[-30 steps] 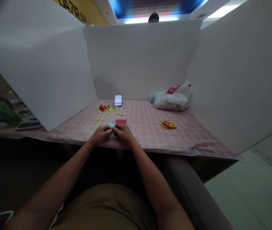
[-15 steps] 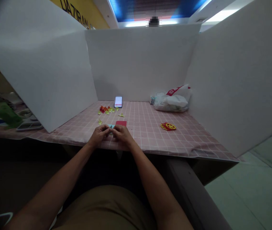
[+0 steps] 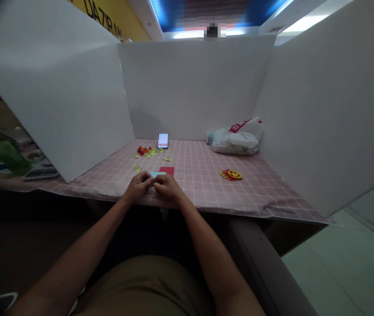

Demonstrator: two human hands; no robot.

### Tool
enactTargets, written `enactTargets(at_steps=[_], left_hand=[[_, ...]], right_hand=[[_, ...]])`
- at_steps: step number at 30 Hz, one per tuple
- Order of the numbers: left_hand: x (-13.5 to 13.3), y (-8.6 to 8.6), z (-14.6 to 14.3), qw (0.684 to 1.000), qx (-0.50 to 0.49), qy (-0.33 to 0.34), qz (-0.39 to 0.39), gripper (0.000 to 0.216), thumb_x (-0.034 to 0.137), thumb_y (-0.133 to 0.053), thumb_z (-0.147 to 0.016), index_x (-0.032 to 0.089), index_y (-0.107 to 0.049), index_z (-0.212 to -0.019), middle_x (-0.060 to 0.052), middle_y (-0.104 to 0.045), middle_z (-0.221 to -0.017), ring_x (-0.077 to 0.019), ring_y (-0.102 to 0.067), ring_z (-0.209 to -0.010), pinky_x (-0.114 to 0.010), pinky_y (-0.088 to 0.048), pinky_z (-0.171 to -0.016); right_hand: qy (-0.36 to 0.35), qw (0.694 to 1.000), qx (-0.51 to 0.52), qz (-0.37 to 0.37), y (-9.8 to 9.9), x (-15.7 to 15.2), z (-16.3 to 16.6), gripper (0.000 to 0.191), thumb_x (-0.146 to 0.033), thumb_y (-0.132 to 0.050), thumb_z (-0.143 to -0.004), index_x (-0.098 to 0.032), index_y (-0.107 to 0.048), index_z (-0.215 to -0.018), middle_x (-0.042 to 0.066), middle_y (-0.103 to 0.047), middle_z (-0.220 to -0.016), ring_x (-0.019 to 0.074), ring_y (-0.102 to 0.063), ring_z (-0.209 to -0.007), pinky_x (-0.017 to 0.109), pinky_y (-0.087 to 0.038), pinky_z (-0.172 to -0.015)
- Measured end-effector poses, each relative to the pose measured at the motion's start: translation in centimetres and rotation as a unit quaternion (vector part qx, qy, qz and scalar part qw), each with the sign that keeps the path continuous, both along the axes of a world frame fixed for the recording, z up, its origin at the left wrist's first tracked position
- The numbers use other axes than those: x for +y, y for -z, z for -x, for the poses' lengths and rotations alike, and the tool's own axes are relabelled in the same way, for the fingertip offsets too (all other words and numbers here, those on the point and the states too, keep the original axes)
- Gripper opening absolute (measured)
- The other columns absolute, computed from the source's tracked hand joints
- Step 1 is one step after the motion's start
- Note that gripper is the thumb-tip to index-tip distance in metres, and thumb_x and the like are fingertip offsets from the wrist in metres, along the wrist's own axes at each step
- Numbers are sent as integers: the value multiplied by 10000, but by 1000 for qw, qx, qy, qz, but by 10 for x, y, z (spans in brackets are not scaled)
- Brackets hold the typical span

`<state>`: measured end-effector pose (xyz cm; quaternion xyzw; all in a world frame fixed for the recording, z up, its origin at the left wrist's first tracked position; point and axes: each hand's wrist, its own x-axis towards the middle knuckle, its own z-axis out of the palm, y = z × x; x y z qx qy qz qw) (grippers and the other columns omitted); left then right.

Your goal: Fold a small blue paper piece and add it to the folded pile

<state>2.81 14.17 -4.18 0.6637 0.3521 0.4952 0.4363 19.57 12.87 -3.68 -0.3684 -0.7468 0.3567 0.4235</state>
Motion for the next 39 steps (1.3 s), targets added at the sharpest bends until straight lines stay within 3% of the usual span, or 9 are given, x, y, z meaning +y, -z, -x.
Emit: enactTargets(at_steps=[4,15,22,29,35,39], left_hand=[[-1,0,0,1000,-7,-1,2,308,444,-672,-783,193,-503,-727,69,-468,-544,-84,-418,-459,-209,-340,-461],[-2,1,-3,1000,5,-22,-13,356,471,-635,-827,186,-494,-666,68,-434,-537,-70,-389,-436,-200,-318,-432],[-2,-2,-3,1000,12,-1,-5,326,479,-657,-813,174,-563,-749,40,-541,-541,-93,-490,-454,-210,-383,-461],[0,1,-2,1000,15,-8,-9,348,493,-654,-816,180,-538,-715,53,-517,-512,-82,-445,-408,-209,-352,-427],[0,1,-3,1000,27,13,-5,334,494,-640,-818,174,-559,-767,35,-559,-594,-100,-509,-457,-226,-410,-465],[1,1,-1,999,43,23,-12,306,459,-634,-825,181,-533,-746,55,-504,-563,-86,-444,-438,-214,-353,-450]], right_hand=[[-25,1000,-7,5,-1,1,0,184,-313,-579,-806,-161,-584,-702,-20,-551,-617,113,-483,-579,233,-352,-551],[-44,999,-6,19,0,-2,-1,207,-303,-555,-820,-179,-533,-656,-44,-461,-552,100,-403,-534,235,-303,-527],[8,1000,11,-10,-6,-2,-3,256,-326,-544,-844,-185,-503,-634,-24,-515,-599,111,-464,-576,239,-330,-546],[17,999,20,-25,-5,-1,-1,221,-323,-548,-845,-183,-531,-675,-21,-536,-626,114,-470,-580,236,-350,-551],[53,997,36,-42,-4,1,-2,213,-305,-536,-839,-184,-517,-664,-13,-526,-629,124,-461,-590,244,-336,-553],[48,998,35,-35,-3,2,-2,213,-324,-544,-840,-192,-499,-680,-24,-512,-632,120,-462,-583,238,-346,-549]])
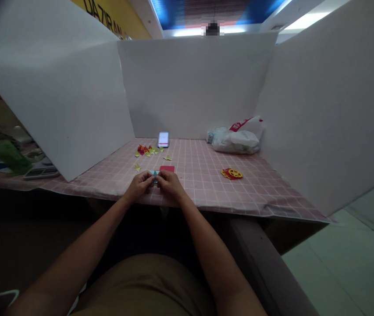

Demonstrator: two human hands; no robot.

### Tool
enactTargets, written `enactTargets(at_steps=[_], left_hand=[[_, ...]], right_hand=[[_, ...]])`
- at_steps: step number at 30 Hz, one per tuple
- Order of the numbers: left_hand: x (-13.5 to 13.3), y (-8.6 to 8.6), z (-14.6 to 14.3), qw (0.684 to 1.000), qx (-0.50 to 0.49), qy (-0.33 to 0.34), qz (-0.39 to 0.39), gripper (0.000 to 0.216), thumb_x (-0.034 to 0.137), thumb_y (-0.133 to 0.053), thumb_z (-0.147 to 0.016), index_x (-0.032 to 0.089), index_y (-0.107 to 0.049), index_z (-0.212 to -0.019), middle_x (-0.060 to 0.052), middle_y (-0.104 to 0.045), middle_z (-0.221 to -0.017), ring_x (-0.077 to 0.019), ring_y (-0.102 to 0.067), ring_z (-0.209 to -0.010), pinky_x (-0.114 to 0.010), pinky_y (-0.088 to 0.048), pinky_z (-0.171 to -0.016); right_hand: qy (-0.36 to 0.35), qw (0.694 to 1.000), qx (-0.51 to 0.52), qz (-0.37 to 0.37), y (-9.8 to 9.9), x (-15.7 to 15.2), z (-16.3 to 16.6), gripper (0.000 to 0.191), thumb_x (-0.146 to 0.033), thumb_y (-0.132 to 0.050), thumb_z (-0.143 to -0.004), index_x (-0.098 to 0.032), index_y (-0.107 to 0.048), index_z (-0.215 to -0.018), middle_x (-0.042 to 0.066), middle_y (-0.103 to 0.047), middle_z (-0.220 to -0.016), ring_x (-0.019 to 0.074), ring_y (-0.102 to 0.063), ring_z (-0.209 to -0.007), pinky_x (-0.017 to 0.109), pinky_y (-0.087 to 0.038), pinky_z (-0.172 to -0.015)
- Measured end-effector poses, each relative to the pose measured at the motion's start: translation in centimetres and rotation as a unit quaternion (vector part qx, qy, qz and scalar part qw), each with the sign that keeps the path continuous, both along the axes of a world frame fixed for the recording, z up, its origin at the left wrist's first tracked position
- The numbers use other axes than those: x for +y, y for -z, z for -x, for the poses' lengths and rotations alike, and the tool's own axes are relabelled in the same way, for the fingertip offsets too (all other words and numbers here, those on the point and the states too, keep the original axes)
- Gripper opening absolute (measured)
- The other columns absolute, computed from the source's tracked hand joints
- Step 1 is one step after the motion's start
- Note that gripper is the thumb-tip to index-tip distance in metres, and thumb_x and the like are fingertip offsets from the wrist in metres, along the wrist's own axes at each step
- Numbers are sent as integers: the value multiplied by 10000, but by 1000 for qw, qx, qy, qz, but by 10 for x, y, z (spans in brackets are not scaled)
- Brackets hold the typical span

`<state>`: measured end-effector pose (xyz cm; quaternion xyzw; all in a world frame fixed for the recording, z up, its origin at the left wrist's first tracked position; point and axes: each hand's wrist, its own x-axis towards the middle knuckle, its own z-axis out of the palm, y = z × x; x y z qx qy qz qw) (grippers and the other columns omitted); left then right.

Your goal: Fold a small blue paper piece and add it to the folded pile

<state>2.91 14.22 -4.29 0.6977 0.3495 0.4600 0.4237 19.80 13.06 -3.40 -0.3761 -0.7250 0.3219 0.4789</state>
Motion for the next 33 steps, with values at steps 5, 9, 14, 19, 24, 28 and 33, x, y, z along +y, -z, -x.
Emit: enactTargets(at_steps=[5,9,14,19,24,28,33], left_hand=[[-2,-3,0,999,32,28,-8,258,391,-629,-829,175,-547,-715,50,-495,-555,-91,-423,-473,-219,-340,-480],[-4,-7,-1,998,46,46,-10,244,387,-643,-819,160,-599,-740,18,-561,-637,-105,-484,-556,-229,-381,-539],[-5,-7,0,997,47,66,12,330,461,-614,-834,177,-531,-686,34,-508,-558,-95,-438,-483,-226,-351,-490],[-6,-8,1,995,52,85,25,297,442,-639,-803,167,-566,-717,51,-472,-527,-81,-390,-453,-213,-311,-458],[-7,-9,0,994,57,86,21,255,400,-640,-794,164,-593,-711,46,-482,-539,-87,-401,-474,-215,-318,-471],[-5,-6,0,998,38,59,9,301,435,-599,-843,170,-561,-705,31,-508,-567,-98,-451,-499,-226,-360,-500],[-2,0,-1,1000,9,18,-4,285,440,-592,-859,180,-545,-753,42,-509,-584,-87,-424,-470,-219,-343,-475]], right_hand=[[0,1000,3,4,1,-1,-1,253,-362,-561,-842,-203,-464,-671,-36,-490,-616,116,-469,-573,228,-349,-533],[23,1000,9,-5,0,-2,-2,267,-341,-528,-859,-197,-487,-638,-25,-507,-583,114,-468,-540,239,-355,-532],[41,999,3,-13,0,-1,-1,318,-351,-505,-879,-203,-462,-601,-24,-486,-545,111,-442,-516,240,-335,-516],[21,1000,-1,-7,1,-1,0,310,-426,-532,-877,-195,-509,-672,-21,-516,-602,119,-471,-557,234,-350,-518],[43,999,-7,-17,0,-2,-1,325,-399,-578,-851,-194,-488,-615,-19,-497,-592,122,-458,-572,241,-332,-528],[78,997,-2,-15,3,0,-2,363,-427,-509,-903,-210,-462,-616,-17,-503,-538,125,-459,-502,249,-323,-495],[106,994,-7,-24,5,2,-2,380,-427,-508,-915,-219,-445,-603,-9,-529,-517,134,-482,-501,257,-335,-512]])
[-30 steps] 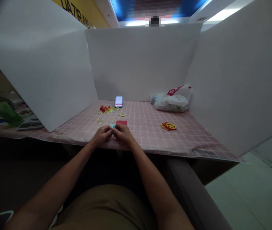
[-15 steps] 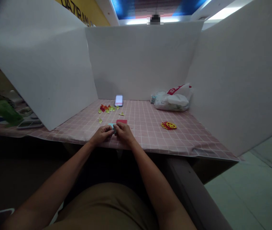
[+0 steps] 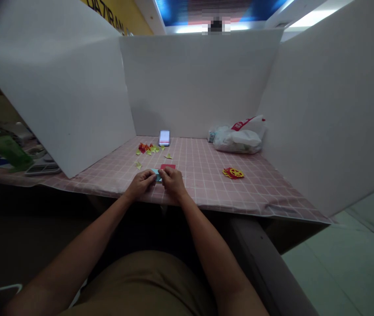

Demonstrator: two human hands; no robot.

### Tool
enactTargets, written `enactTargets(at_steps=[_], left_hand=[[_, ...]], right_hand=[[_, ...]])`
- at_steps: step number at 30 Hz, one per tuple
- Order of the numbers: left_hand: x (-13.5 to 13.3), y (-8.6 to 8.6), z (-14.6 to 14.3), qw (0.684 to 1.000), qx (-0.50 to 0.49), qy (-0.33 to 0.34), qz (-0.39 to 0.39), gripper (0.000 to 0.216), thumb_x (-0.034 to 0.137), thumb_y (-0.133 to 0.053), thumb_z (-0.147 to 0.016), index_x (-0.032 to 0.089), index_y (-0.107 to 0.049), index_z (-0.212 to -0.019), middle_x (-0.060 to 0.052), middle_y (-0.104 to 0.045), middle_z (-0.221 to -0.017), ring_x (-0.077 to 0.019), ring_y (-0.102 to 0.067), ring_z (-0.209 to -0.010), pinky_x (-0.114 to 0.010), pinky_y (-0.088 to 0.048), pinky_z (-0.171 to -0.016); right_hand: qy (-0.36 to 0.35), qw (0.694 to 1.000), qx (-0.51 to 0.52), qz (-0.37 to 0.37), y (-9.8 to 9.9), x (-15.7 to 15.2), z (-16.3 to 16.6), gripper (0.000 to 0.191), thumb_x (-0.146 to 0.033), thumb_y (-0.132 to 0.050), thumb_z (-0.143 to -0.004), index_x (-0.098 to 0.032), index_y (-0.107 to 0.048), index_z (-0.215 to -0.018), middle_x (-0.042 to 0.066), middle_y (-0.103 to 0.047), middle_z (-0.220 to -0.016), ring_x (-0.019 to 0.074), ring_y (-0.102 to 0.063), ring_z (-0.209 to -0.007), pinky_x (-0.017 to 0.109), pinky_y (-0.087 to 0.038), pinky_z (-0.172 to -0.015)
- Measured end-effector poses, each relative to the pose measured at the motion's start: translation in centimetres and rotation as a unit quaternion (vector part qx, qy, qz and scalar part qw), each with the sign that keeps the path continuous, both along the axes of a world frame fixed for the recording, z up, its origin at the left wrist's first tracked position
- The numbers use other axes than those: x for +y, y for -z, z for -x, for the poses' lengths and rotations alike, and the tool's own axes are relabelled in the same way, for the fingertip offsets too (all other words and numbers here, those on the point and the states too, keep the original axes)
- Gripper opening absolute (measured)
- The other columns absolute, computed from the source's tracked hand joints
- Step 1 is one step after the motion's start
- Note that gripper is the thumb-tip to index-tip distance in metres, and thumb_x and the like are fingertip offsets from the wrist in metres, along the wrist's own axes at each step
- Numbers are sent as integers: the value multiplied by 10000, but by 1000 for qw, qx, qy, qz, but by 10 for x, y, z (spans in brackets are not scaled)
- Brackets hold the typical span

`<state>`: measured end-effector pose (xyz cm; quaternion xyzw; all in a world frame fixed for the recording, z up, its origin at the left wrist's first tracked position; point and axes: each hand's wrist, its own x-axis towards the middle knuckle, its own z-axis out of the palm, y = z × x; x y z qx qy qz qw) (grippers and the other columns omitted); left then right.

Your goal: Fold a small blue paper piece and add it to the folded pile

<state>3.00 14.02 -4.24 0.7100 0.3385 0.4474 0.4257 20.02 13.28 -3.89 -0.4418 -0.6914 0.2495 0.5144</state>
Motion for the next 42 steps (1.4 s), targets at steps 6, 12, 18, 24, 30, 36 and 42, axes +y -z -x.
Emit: enactTargets(at_steps=[6,12,18,24,30,36,42], left_hand=[[-3,-2,-2,1000,7,-4,-3,316,459,-581,-870,176,-550,-733,37,-511,-569,-92,-438,-453,-229,-353,-465],[-4,-4,-1,999,36,-1,-21,325,429,-599,-853,179,-530,-656,41,-483,-528,-101,-430,-464,-239,-349,-485],[-6,-3,-5,994,46,-58,-75,305,383,-593,-868,181,-527,-649,36,-494,-568,-112,-438,-539,-250,-356,-553],[-8,-4,-7,989,51,-81,-109,271,338,-574,-879,172,-557,-666,35,-504,-588,-121,-472,-587,-255,-380,-588],[-6,-2,-7,989,47,-81,-116,263,340,-552,-880,166,-574,-684,28,-519,-604,-120,-478,-585,-261,-384,-587],[-4,-2,-7,990,49,-73,-115,265,351,-544,-879,167,-572,-690,31,-504,-587,-117,-463,-565,-258,-380,-572],[-4,-3,-7,989,52,-73,-119,284,354,-541,-882,172,-554,-664,25,-511,-582,-120,-479,-572,-253,-393,-576]], right_hand=[[21,1000,-12,-13,-2,-1,-1,393,-417,-510,-924,-222,-431,-592,-15,-514,-507,133,-479,-504,267,-330,-533],[18,998,-38,-35,-2,-2,0,380,-371,-516,-925,-217,-439,-586,-16,-510,-518,135,-470,-516,273,-315,-550],[50,996,-54,-55,-2,3,1,382,-343,-537,-919,-215,-424,-577,-20,-478,-520,134,-439,-528,278,-279,-554],[73,993,-68,-71,-2,5,3,375,-333,-550,-906,-212,-419,-577,-24,-464,-532,132,-434,-538,278,-258,-553],[75,991,-78,-81,1,7,2,372,-348,-531,-920,-212,-431,-589,-18,-481,-535,135,-447,-530,276,-261,-545],[77,989,-86,-87,3,9,1,376,-354,-528,-923,-211,-432,-588,-15,-483,-539,136,-452,-534,276,-269,-548],[79,988,-92,-92,4,10,0,365,-367,-516,-932,-209,-452,-609,-11,-504,-551,135,-455,-536,272,-281,-546]])
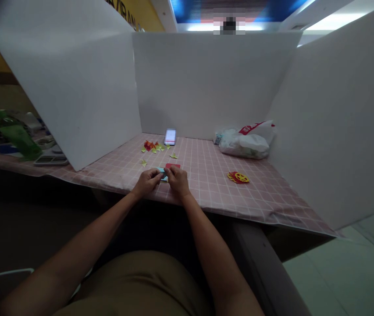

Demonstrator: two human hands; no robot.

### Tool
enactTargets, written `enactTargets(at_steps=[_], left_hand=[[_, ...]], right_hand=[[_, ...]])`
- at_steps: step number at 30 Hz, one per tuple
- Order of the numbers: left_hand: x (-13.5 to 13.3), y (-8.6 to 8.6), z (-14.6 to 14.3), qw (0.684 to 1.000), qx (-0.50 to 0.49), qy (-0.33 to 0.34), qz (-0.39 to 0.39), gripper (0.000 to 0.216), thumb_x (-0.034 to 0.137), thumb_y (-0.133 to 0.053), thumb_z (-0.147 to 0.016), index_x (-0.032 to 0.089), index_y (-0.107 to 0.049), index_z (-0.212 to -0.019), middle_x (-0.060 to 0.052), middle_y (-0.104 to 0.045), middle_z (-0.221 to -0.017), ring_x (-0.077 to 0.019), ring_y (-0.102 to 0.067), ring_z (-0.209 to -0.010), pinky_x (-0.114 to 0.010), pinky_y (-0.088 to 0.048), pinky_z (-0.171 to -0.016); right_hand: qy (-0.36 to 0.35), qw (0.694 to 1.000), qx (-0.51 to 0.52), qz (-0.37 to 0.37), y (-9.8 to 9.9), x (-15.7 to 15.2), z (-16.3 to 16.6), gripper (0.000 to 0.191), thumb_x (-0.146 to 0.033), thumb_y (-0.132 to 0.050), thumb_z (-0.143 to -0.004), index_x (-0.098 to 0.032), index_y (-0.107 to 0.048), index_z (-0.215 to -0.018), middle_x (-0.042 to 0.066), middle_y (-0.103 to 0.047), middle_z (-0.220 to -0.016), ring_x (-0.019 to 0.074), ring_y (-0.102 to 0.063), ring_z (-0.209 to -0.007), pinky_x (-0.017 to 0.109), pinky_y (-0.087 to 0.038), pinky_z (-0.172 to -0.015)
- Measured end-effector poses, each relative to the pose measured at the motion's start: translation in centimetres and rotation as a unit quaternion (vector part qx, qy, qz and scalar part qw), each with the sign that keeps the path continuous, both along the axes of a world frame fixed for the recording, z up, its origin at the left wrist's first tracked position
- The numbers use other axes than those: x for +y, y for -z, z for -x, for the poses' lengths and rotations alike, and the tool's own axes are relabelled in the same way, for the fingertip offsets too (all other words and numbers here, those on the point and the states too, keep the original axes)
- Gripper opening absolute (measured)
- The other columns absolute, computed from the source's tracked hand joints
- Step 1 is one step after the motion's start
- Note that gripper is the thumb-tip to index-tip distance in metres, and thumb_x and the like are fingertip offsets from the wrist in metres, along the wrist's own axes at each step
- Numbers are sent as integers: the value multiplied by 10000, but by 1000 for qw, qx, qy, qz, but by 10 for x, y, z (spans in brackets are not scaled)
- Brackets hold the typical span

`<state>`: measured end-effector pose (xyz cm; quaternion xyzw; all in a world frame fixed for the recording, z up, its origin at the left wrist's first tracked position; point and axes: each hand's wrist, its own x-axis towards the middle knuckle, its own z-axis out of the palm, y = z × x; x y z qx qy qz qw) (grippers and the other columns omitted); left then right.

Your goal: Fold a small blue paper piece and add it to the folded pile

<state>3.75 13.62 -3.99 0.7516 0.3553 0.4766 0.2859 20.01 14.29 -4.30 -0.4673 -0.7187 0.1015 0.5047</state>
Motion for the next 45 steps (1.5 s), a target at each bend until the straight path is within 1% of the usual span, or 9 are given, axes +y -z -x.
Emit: enactTargets(at_steps=[6,11,18,24,35,41,45], left_hand=[[-2,2,-1,999,-2,-25,-20,264,351,-540,-906,169,-601,-724,26,-543,-614,-121,-491,-595,-250,-396,-595],[-2,4,-4,998,-3,-52,-40,272,332,-553,-907,170,-589,-691,32,-529,-602,-118,-478,-591,-255,-372,-597],[-4,4,-5,996,-6,-76,-54,275,341,-558,-913,171,-599,-701,26,-554,-606,-120,-488,-587,-256,-370,-596],[-3,4,-6,994,9,-89,-58,244,300,-560,-900,169,-597,-697,22,-554,-613,-126,-491,-605,-260,-356,-605],[-1,5,-7,992,23,-111,-54,248,296,-559,-896,170,-587,-685,16,-553,-614,-136,-500,-616,-258,-357,-612],[-1,5,-6,993,28,-106,-49,228,281,-564,-890,168,-591,-694,17,-560,-628,-138,-511,-634,-259,-353,-630],[-1,4,-6,994,30,-97,-43,262,287,-535,-906,171,-569,-673,20,-548,-609,-137,-512,-614,-260,-353,-627]], right_hand=[[13,1000,-13,-14,0,1,2,361,-357,-514,-937,-210,-447,-614,-8,-496,-557,137,-439,-542,278,-263,-554],[27,999,-28,-23,-1,2,3,348,-349,-512,-935,-212,-445,-623,-4,-504,-565,141,-428,-549,281,-252,-559],[39,998,-41,-29,-1,2,5,326,-340,-496,-938,-212,-450,-642,-2,-505,-565,144,-430,-540,280,-252,-563],[50,997,-49,-26,-1,2,6,316,-318,-513,-929,-213,-457,-635,7,-519,-570,150,-426,-544,285,-245,-569],[56,997,-45,-26,-1,3,8,340,-353,-496,-940,-211,-478,-632,11,-529,-570,152,-424,-541,278,-249,-555],[51,998,-39,-18,-1,3,7,336,-353,-504,-930,-213,-470,-627,6,-517,-564,151,-418,-540,278,-246,-557],[45,998,-33,-15,-2,2,7,335,-325,-522,-922,-213,-460,-613,1,-517,-566,149,-417,-540,277,-253,-559]])
